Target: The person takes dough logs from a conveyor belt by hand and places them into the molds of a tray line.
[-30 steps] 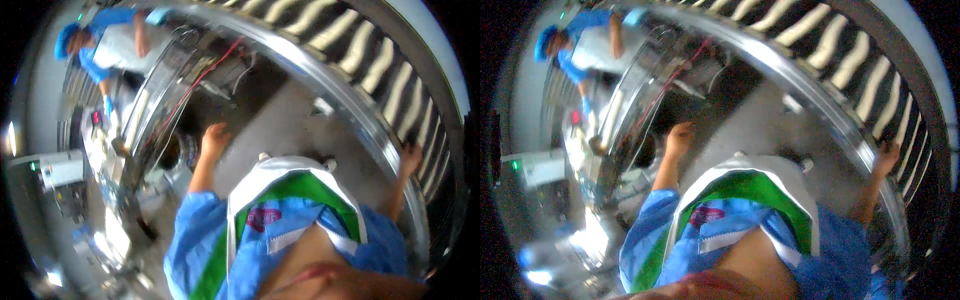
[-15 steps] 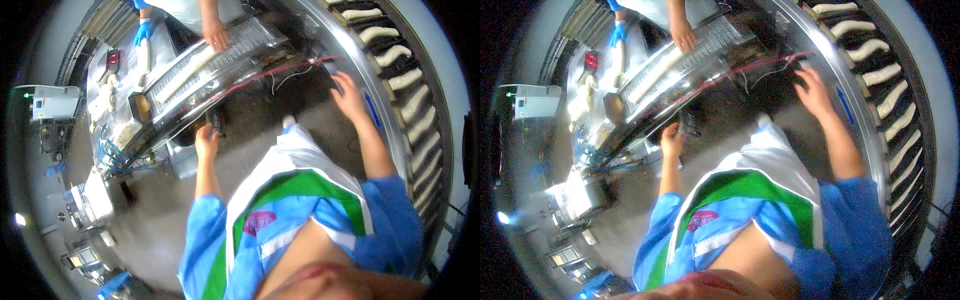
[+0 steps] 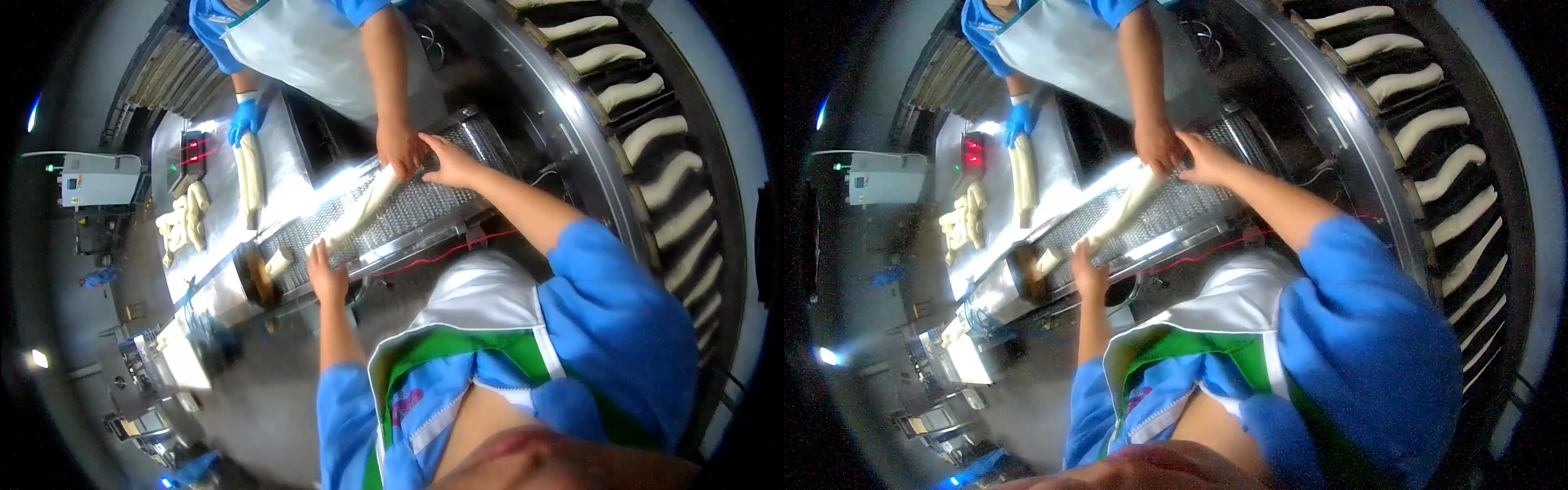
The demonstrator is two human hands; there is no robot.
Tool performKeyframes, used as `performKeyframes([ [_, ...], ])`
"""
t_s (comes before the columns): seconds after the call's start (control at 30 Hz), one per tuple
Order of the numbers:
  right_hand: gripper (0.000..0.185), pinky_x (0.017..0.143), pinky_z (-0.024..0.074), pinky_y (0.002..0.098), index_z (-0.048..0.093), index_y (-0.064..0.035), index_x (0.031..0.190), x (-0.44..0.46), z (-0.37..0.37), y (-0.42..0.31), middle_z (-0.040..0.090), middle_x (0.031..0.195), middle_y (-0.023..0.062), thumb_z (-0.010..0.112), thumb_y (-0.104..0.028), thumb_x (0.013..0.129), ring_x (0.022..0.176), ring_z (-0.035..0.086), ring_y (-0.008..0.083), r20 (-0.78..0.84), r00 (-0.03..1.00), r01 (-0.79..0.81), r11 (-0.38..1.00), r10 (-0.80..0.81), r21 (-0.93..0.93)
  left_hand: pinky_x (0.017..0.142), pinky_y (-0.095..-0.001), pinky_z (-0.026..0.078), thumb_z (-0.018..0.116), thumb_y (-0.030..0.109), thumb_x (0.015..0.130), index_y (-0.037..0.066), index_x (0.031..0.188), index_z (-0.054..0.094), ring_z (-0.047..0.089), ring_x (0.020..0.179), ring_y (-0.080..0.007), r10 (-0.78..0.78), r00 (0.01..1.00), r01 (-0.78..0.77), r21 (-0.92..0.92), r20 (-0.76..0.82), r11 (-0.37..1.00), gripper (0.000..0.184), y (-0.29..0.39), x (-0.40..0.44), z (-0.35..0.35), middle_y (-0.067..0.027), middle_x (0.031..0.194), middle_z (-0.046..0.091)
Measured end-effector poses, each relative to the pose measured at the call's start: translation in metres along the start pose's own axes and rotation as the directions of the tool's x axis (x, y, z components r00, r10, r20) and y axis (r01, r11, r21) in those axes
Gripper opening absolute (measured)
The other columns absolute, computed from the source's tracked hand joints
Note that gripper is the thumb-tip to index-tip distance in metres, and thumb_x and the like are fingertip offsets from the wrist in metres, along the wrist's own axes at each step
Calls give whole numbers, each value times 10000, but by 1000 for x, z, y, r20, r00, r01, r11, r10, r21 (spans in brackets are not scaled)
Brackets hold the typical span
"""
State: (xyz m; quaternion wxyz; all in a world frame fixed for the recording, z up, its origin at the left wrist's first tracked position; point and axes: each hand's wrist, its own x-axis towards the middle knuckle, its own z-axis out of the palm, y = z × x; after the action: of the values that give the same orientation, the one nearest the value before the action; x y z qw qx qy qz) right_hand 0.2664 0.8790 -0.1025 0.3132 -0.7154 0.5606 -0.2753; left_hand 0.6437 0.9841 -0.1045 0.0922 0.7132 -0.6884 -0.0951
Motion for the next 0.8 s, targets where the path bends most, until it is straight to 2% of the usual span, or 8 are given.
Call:
performKeyframes([
  [0.27, 1029, 1093, 276, 399, 279, 26, 1400, 42, -15, -5, 339, 1408, 250, 841, -318, 610, 1330, 318, 348, 111, 975, -216, 927, 191, 306, 983, -457, 351, 663, 75, 678, 146, 1188, 560, 516, 1091, -302, 203, 976, -194, 112, -78, 975, 526, 17, 60, 17, -96, 1193, 570],
  [0.33, 1015, 1099, 269, 401, 318, -2, 1395, 44, 2, 10, 322, 1424, 236, 854, -300, 586, 1341, 295, 358, 28, 965, -263, 949, 262, 172, 939, -438, 400, 680, 99, 681, 146, 1177, 563, 532, 1059, -301, 187, 982, -184, 103, -13, 978, 512, 10, 68, 14, -95, 1102, 597],
  [0.4, 986, 1107, 263, 400, 374, -19, 1375, 38, 4, 21, 298, 1444, 222, 866, -274, 560, 1349, 271, 369, 22, 997, -72, 986, 76, -151, 848, -413, 458, 695, 125, 681, 136, 1118, 586, 556, 994, -309, 74, 974, -88, 56, 215, 994, 451, 20, 74, 0, -96, 996, 606],
  [0.47, 607, 1028, 381, 450, 468, -147, 1328, 34, -6, 4, 264, 1471, 191, 691, -136, 763, 1268, 390, 389, 23, 982, -147, 838, 187, -525, 767, -418, 488, 727, 173, 649, 104, 936, 601, 589, 894, -310, 133, 962, -169, 138, 240, 976, 321, 28, 77, -4, -101, 908, 613],
  [0.53, 474, 981, 411, 463, 536, -222, 1280, 37, -15, -1, 325, 1464, 95, 500, -40, 844, 1207, 455, 343, -7, 971, -192, 764, 238, -617, 762, -416, 492, 734, 219, 641, 100, 910, 595, 590, 893, -301, 240, 924, -280, 98, 298, 955, 325, 35, 70, -7, -112, 897, 616],
  [0.6, 435, 969, 385, 461, 564, -193, 1225, 39, -13, 16, 458, 1361, 63, 520, -48, 817, 1172, 470, 278, -92, 993, -41, 510, -76, -859, 753, -419, 495, 730, 249, 638, 99, 910, 598, 601, 875, -306, 294, 895, -303, -26, 334, 953, 337, 44, 62, -20, -114, 904, 618],
  [0.73, 332, 883, 416, 425, 596, -164, 1103, 46, -21, 5, 559, 1077, 40, 587, -83, 782, 1081, 504, 258, 44, 999, 32, 440, 16, -897, 743, -435, 500, 737, 274, 636, 105, 878, 621, 625, 868, -294, 356, 806, -310, -175, 474, 934, 317, 45, 51, -65, -91, 907, 641],
  [0.8, 475, 847, 424, 409, 610, -132, 1061, 41, -26, -19, 548, 1079, 47, 761, -163, 611, 1056, 501, 250, 191, 980, 149, 445, 51, -883, 768, -422, 497, 768, 289, 647, 113, 1004, 624, 622, 882, -315, 295, 790, -270, -129, 538, 954, 422, 30, 43, -89, -121, 957, 646],
])
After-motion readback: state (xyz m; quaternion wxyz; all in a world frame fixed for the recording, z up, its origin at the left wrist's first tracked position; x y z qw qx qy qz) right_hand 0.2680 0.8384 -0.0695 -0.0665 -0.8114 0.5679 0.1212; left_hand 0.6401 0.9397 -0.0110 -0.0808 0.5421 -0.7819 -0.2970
